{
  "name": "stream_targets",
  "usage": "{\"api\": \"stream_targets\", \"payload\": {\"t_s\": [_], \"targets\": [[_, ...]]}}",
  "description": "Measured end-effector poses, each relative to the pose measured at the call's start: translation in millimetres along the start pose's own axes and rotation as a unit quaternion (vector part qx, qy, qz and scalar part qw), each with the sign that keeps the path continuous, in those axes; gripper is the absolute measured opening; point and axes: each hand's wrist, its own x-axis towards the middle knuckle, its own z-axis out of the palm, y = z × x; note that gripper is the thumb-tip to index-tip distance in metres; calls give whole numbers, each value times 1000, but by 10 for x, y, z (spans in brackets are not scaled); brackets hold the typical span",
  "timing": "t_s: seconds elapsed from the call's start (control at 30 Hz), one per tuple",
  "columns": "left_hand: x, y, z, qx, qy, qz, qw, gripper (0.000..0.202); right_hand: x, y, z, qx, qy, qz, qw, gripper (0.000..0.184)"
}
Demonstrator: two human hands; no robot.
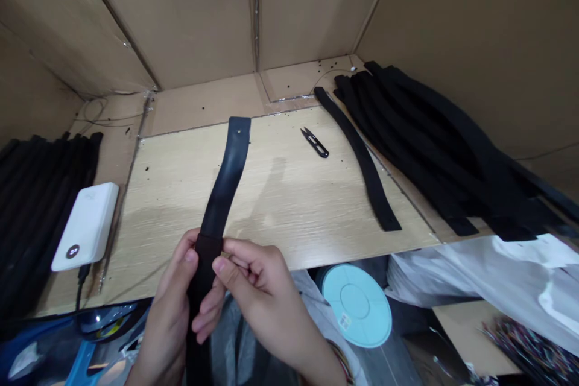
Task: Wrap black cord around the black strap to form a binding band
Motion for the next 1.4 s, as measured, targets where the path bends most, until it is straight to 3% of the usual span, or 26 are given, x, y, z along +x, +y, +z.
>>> {"api": "stream_targets", "payload": {"t_s": [0.1, 0.23, 0.3, 0.4, 0.5, 0.57, 0.67, 0.77, 0.9, 1.07, 1.2, 1.4], "targets": [[4, -38, -54, -7, -18, 7, 1000, 41, -4, 6, -28, 2, -30, 9, 1000, 26], [48, -36, -91, -13, -82, 23, 996, 48, 18, 53, -77, -13, -38, -3, 999, 29], [96, -13, -88, 8, -83, 14, 996, 47, 40, 72, -91, -14, -35, -15, 999, 36], [171, 17, -55, 92, -41, 21, 995, 41, 67, 77, -88, -50, 29, -40, 998, 41], [209, 14, -15, 184, 32, 74, 980, 42, 70, 58, -61, -154, 93, -80, 980, 38], [208, 2, -3, 201, 65, 87, 974, 50, 58, 41, -38, -194, 91, -94, 972, 36], [192, 3, -8, 160, 67, 45, 984, 56, 43, 21, -16, -160, 47, -88, 982, 26], [187, 38, -22, 100, 39, -15, 994, 57, 52, 10, -15, -87, 0, -82, 993, 19], [212, 81, -37, 37, -9, -62, 997, 54, 71, 2, -22, -61, -13, -86, 994, 15], [253, 70, -52, -24, -53, -99, 993, 45, 78, 5, -22, -80, 23, -86, 993, 15], [268, 50, -83, -85, -85, -120, 985, 44, 97, 19, -33, -121, 91, -121, 981, 13], [280, -26, -141, -211, -212, -124, 946, 40, 107, 61, -65, -94, 111, -92, 985, 13]]}}
